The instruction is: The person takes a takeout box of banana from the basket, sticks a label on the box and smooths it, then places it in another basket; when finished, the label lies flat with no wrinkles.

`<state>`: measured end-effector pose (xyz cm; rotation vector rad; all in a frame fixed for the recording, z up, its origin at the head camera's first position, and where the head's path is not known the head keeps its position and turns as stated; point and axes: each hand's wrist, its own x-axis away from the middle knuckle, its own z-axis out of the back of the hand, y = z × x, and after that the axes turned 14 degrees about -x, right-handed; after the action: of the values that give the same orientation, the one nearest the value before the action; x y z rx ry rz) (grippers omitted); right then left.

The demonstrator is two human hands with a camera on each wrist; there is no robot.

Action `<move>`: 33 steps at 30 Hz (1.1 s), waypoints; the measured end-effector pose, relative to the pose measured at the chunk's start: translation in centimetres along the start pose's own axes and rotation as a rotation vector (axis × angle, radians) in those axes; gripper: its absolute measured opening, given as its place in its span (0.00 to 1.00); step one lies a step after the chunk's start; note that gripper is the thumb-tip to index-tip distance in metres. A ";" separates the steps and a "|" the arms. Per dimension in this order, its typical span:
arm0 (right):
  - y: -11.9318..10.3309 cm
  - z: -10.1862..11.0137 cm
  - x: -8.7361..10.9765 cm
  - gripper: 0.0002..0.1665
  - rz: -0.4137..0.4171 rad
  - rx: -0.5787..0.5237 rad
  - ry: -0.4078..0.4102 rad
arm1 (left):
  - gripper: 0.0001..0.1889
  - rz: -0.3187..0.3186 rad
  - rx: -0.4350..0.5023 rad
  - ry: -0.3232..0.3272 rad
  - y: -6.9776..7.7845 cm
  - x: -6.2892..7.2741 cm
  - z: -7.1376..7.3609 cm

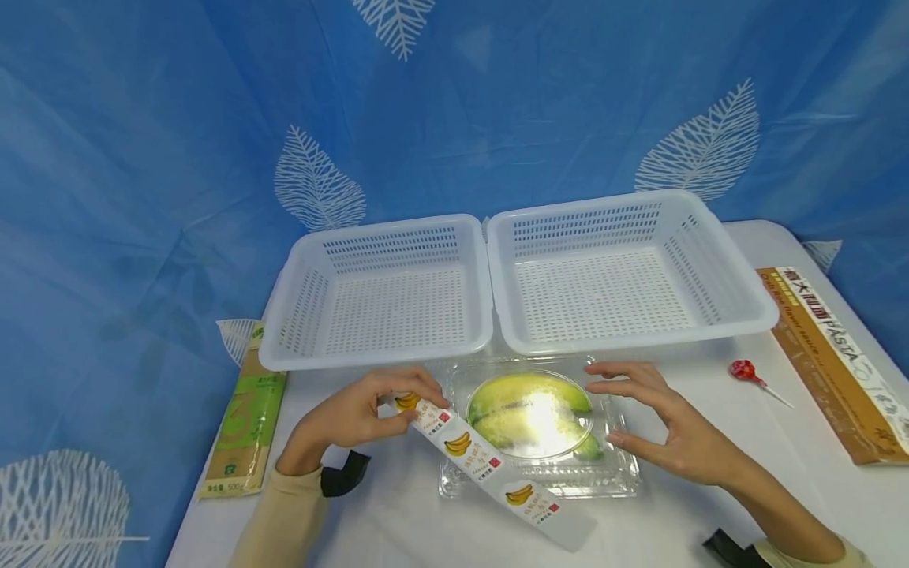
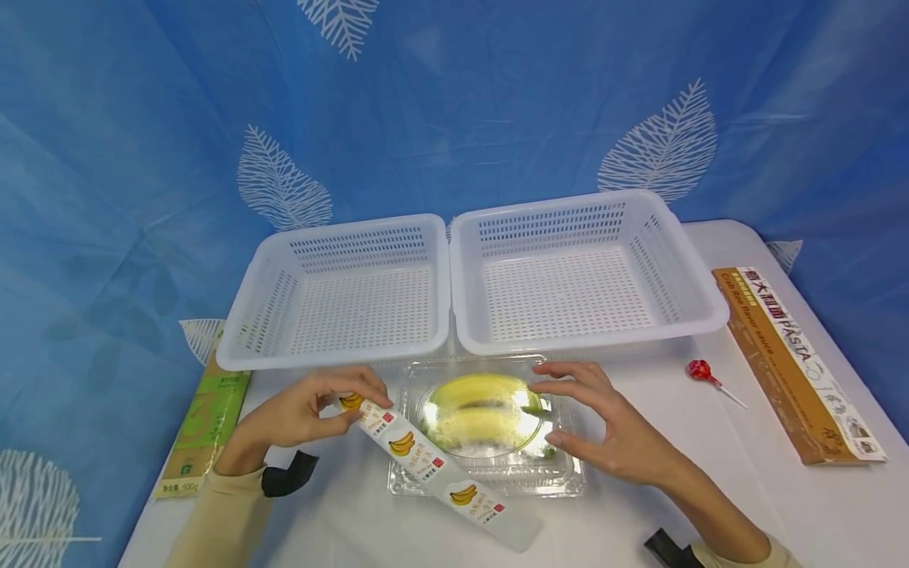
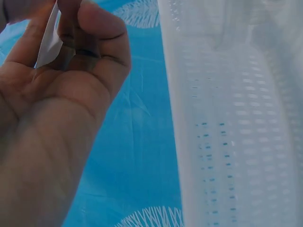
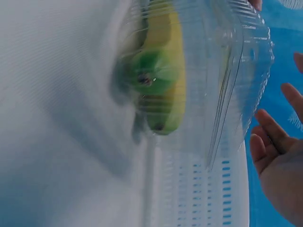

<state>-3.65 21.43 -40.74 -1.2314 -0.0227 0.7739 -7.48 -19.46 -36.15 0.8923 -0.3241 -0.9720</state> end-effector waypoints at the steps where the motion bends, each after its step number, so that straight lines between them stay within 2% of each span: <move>1: -0.2 -0.2 -0.3 0.38 0.010 -0.005 -0.024 | 0.20 -0.005 0.000 0.001 0.0 -0.5 0.2; 4: -0.4 -0.8 -1.1 0.38 0.049 -0.028 -0.100 | 0.20 -0.006 0.019 -0.008 -0.2 -1.8 0.9; 7: -0.4 -1.4 -1.8 0.37 0.053 -0.069 -0.173 | 0.19 0.012 0.022 -0.014 -0.4 -2.9 1.4; 13: -0.8 -1.9 -2.2 0.35 -0.005 -0.080 -0.259 | 0.17 0.061 0.003 -0.009 -0.6 -4.4 1.9; 21: -0.7 -1.9 -2.3 0.32 -0.097 -0.019 -0.273 | 0.16 0.066 -0.041 0.038 -0.6 -5.1 2.4; 28: -0.5 -2.0 -2.5 0.28 -0.075 -0.034 -0.242 | 0.16 0.094 -0.087 0.087 -0.6 -5.4 2.7; 33: -0.3 -2.1 -2.7 0.27 -0.038 -0.112 -0.213 | 0.16 0.118 -0.133 0.174 -0.9 -5.3 2.7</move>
<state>-4.64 18.18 -40.18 -1.2456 -0.2663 0.8769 -12.55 -16.65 -34.44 0.8206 -0.1598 -0.7911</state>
